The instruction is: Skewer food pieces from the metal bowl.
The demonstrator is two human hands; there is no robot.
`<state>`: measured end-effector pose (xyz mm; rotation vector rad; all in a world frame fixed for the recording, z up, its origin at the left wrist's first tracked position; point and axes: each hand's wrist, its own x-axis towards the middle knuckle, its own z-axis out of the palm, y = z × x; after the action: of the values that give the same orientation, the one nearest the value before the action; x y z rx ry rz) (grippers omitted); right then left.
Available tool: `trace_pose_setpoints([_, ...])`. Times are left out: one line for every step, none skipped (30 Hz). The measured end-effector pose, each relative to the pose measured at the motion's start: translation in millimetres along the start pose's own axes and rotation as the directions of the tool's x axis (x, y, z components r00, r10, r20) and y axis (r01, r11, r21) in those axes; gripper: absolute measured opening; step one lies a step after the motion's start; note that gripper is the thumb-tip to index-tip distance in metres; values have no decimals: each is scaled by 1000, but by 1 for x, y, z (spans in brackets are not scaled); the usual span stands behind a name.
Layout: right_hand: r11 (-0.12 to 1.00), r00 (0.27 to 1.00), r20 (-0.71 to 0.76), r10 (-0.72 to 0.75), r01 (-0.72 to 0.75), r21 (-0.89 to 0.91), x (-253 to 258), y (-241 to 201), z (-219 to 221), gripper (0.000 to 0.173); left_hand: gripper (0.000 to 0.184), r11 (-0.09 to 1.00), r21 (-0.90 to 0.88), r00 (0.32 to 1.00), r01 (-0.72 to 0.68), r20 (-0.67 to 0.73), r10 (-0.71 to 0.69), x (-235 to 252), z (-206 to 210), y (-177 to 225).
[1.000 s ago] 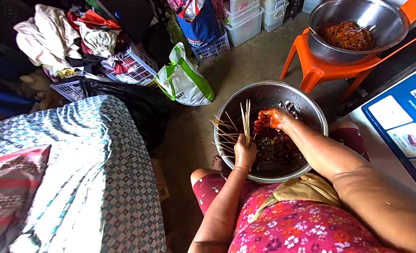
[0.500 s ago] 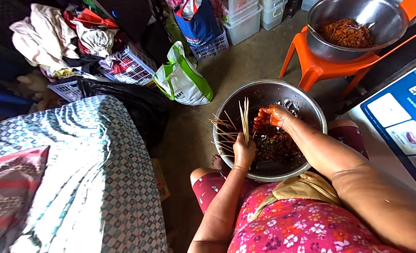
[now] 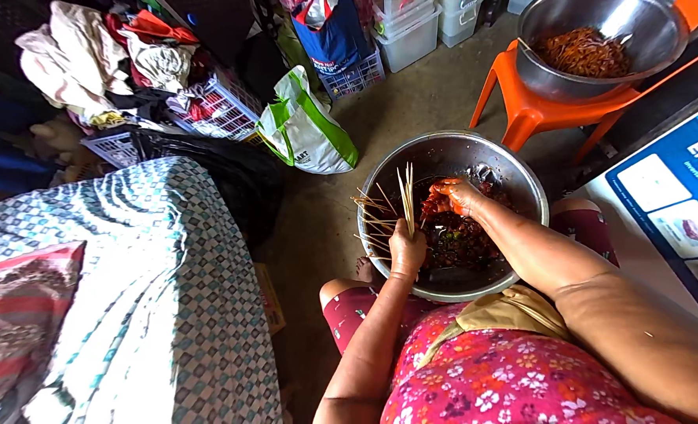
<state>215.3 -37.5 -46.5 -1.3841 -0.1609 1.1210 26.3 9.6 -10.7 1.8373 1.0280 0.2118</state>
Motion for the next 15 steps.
trace_pose_setpoints([998, 1000, -15, -3, 2, -63, 2, -1, -2, 25, 20, 998, 68, 1000, -15, -8, 16, 2, -6, 4])
trace_pose_setpoints([990, 999, -38, -8, 3, -141, 5, -2, -4, 30, 22, 989, 146, 999, -34, -16, 36, 4, -14, 11])
trace_pose_setpoints([970, 997, -75, -29, 10, -243, 8, -3, -7, 35, 24, 973, 228, 999, -42, -14, 46, 6, -23, 19])
trace_pose_setpoints([932, 991, -117, -71, 24, -361, 11, -3, -10, 36, 26, 951, 308, 999, -36, -4, 40, 10, -32, 27])
trace_pose_setpoints([873, 983, -137, -124, 43, -485, 16, -2, -16, 33, 28, 923, 383, 1000, -28, 10, 26, 16, -41, 34])
trace_pose_setpoints([791, 973, -137, -183, 63, -609, 24, 3, -24, 29, 29, 893, 448, 999, -28, 27, 18, 23, -47, 38])
trace_pose_setpoints([697, 968, -117, -223, 74, -713, 31, 8, -30, 24, 30, 866, 499, 998, -33, 56, 6, 32, -53, 39])
trace_pose_setpoints([603, 968, -88, -234, 73, -794, 36, 12, -33, 23, 31, 842, 538, 996, -45, 86, -2, 41, -57, 39])
trace_pose_setpoints([523, 973, -46, -228, 83, -849, 38, 16, -34, 23, 30, 826, 560, 993, -60, 118, -8, 49, -60, 38])
trace_pose_setpoints([449, 978, -2, -206, 93, -889, 38, 20, -33, 25, 30, 816, 574, 989, -74, 147, -14, 56, -63, 36])
trace_pose_setpoints([390, 980, 40, -194, 114, -914, 36, 23, -31, 29, 29, 808, 584, 986, -85, 168, -18, 62, -66, 34])
trace_pose_setpoints([341, 976, 78, -203, 145, -929, 36, 29, -28, 36, 29, 796, 599, 984, -93, 175, -16, 69, -70, 33])
trace_pose_setpoints([292, 970, 109, -216, 171, -941, 36, 34, -26, 43, 29, 781, 618, 985, -94, 171, -17, 75, -74, 34])
trace_pose_setpoints([254, 964, 134, -232, 193, -948, 36, 39, -24, 49, 29, 768, 636, 987, -84, 158, -24, 78, -79, 38])
trace_pose_setpoints([212, 959, 161, -232, 212, -954, 35, 43, -21, 53, 30, 762, 643, 990, -71, 136, -23, 79, -84, 42])
